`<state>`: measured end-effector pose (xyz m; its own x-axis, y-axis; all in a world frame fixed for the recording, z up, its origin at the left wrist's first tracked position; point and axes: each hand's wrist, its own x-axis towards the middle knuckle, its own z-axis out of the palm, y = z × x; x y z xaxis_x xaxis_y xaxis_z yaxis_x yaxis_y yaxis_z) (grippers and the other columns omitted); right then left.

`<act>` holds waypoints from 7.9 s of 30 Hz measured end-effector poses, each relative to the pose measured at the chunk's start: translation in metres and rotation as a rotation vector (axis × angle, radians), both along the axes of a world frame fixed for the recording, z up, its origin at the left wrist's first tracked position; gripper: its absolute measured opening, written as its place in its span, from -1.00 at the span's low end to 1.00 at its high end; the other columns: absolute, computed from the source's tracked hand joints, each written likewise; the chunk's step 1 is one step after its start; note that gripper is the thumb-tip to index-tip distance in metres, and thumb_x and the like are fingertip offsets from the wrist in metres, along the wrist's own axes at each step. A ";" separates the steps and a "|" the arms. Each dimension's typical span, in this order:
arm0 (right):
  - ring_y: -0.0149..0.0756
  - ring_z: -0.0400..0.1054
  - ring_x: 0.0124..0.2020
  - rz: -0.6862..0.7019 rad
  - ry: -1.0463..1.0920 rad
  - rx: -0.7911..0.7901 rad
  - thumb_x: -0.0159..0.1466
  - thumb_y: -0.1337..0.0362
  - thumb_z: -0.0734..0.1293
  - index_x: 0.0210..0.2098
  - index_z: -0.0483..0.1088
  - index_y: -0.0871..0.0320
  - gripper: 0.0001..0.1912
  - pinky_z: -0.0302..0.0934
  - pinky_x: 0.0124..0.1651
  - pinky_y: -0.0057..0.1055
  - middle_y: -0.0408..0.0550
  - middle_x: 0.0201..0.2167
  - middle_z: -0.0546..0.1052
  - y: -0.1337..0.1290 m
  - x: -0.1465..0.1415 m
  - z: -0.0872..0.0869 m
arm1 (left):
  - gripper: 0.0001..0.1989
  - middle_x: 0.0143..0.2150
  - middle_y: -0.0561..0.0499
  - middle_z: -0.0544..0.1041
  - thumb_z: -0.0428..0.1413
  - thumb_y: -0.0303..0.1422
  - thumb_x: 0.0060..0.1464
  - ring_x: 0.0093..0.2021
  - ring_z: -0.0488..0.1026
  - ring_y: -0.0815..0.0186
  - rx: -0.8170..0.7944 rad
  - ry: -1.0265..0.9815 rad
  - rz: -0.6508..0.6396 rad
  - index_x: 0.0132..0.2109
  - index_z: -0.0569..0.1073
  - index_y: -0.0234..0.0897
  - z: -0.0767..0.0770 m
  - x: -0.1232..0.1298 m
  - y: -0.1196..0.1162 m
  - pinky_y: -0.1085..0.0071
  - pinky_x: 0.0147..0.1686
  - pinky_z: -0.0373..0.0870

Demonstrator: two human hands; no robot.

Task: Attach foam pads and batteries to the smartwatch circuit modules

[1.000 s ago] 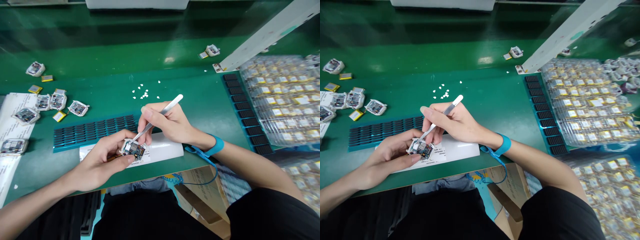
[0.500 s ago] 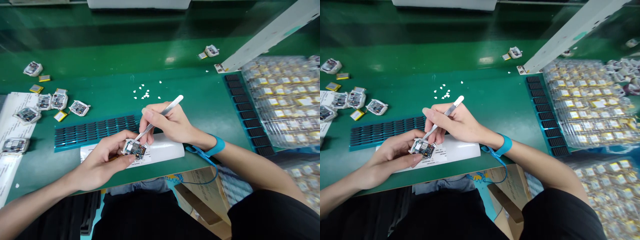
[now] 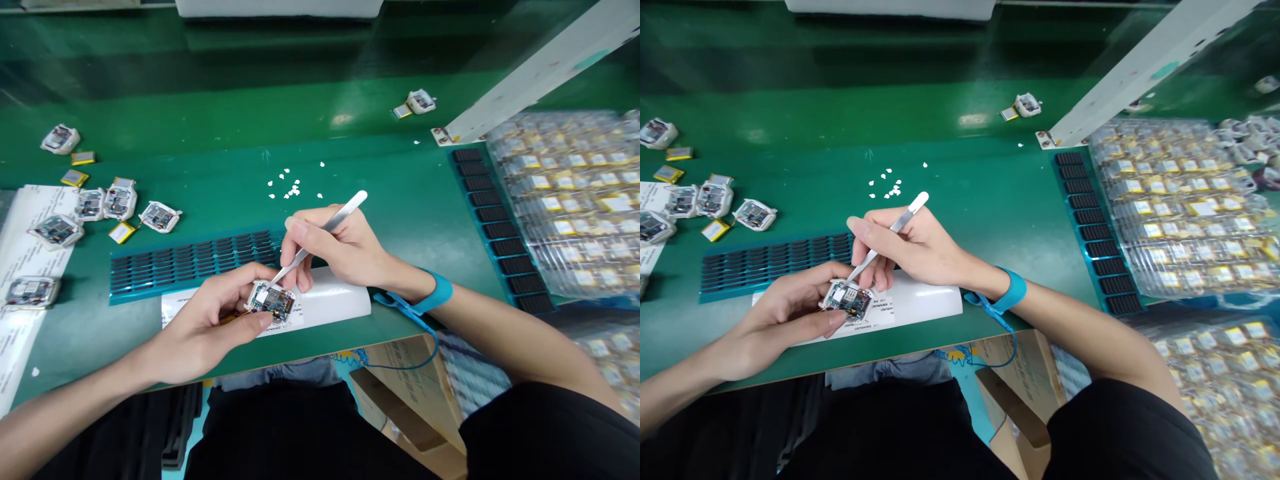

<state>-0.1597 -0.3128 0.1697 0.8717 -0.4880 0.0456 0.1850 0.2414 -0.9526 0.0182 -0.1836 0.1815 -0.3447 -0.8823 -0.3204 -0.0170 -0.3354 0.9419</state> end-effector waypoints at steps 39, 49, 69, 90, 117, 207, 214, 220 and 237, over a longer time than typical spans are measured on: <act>-0.53 0.43 -0.63 0.022 0.009 -0.007 0.37 0.05 0.35 -0.42 0.43 0.27 -0.60 0.34 -0.57 -0.69 -0.13 -0.57 0.56 0.001 0.001 -0.001 | -0.84 -0.51 0.15 0.31 0.04 -0.34 0.29 -0.51 0.18 0.43 0.025 -0.004 0.008 -0.07 0.44 -0.29 0.004 -0.001 -0.001 0.48 -0.51 0.11; -0.53 0.45 -0.60 0.027 0.008 -0.040 0.38 0.06 0.33 -0.40 0.43 0.27 -0.61 0.35 -0.56 -0.70 -0.12 -0.56 0.56 0.001 0.001 -0.001 | -0.83 -0.48 0.14 0.34 -0.03 -0.35 0.35 -0.52 0.22 0.46 0.039 -0.008 0.029 -0.08 0.43 -0.28 0.003 -0.004 -0.002 0.49 -0.52 0.12; -0.57 0.44 -0.55 -0.199 0.026 -0.765 0.42 0.22 0.29 -0.40 0.45 0.26 -0.69 0.28 -0.49 -0.68 -0.17 -0.54 0.55 -0.031 -0.014 0.014 | -0.70 -0.54 0.20 0.39 -0.08 -0.36 0.39 -0.63 0.25 0.47 -0.405 -0.483 -0.022 0.18 0.39 -0.19 0.001 -0.004 0.009 0.53 -0.62 0.11; -0.48 0.15 -0.48 0.150 0.214 -1.282 0.52 0.14 0.12 -0.40 0.40 0.21 -0.55 0.02 -0.34 -0.46 -0.16 -0.51 0.39 -0.045 -0.019 0.010 | -0.77 0.08 -0.06 0.62 -0.18 -0.45 0.41 -0.38 0.65 0.38 -1.005 -1.011 -0.076 0.08 0.30 -0.29 -0.028 0.003 -0.006 0.50 -0.49 0.44; -0.47 0.44 -0.39 0.049 0.186 -1.253 0.41 0.14 0.32 -0.20 0.52 0.23 -0.73 0.23 -0.30 -0.52 -0.11 -0.36 0.60 -0.048 -0.023 0.019 | -0.76 0.05 -0.17 0.62 -0.13 -0.55 0.30 -0.42 0.66 0.24 -1.209 -1.115 -0.173 0.01 0.36 -0.40 -0.035 -0.006 -0.004 0.31 -0.62 0.52; -0.47 0.50 -0.31 0.335 0.373 -0.717 0.39 0.23 0.33 -0.13 0.59 0.29 -0.74 0.35 -0.28 -0.54 0.00 -0.15 0.65 -0.071 -0.027 0.015 | -0.74 -0.02 -0.01 0.67 -0.13 -0.43 0.39 -0.53 0.58 0.30 -1.100 -1.115 -0.134 0.12 0.34 -0.33 -0.030 0.002 -0.008 0.35 -0.57 0.44; -0.44 0.51 -0.30 0.343 0.325 -0.489 0.34 0.19 0.39 -0.14 0.59 0.27 -0.74 0.42 -0.22 -0.54 0.02 -0.18 0.65 -0.077 -0.024 -0.002 | -0.81 0.13 0.00 0.59 -0.09 -0.44 0.36 -0.52 0.58 0.32 -1.072 -1.109 -0.122 0.02 0.36 -0.29 -0.031 0.001 -0.006 0.37 -0.56 0.46; -0.43 0.52 -0.38 0.303 0.311 -0.455 0.28 0.15 0.44 -0.16 0.60 0.29 -0.70 0.38 -0.38 -0.59 0.03 -0.29 0.66 -0.078 -0.023 -0.011 | -0.77 0.08 0.02 0.62 -0.12 -0.41 0.40 -0.49 0.60 0.31 -1.047 -1.109 -0.141 0.08 0.36 -0.29 -0.029 0.000 -0.009 0.38 -0.56 0.43; -0.51 0.48 -0.42 0.211 0.221 -0.829 0.38 0.24 0.34 -0.17 0.59 0.23 -0.79 0.20 -0.45 -0.60 -0.10 -0.30 0.65 -0.058 -0.027 0.023 | -0.68 -0.16 0.04 0.70 -0.17 -0.34 0.42 -0.52 0.58 0.27 -0.976 -1.131 -0.207 0.16 0.36 -0.28 -0.024 0.002 -0.009 0.36 -0.56 0.37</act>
<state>-0.1866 -0.3712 0.1930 0.9706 -0.2008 0.1330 0.0052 -0.5347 -0.8450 0.0203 -0.1930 0.1575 -0.4660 -0.8679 0.1720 -0.8328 0.4959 0.2462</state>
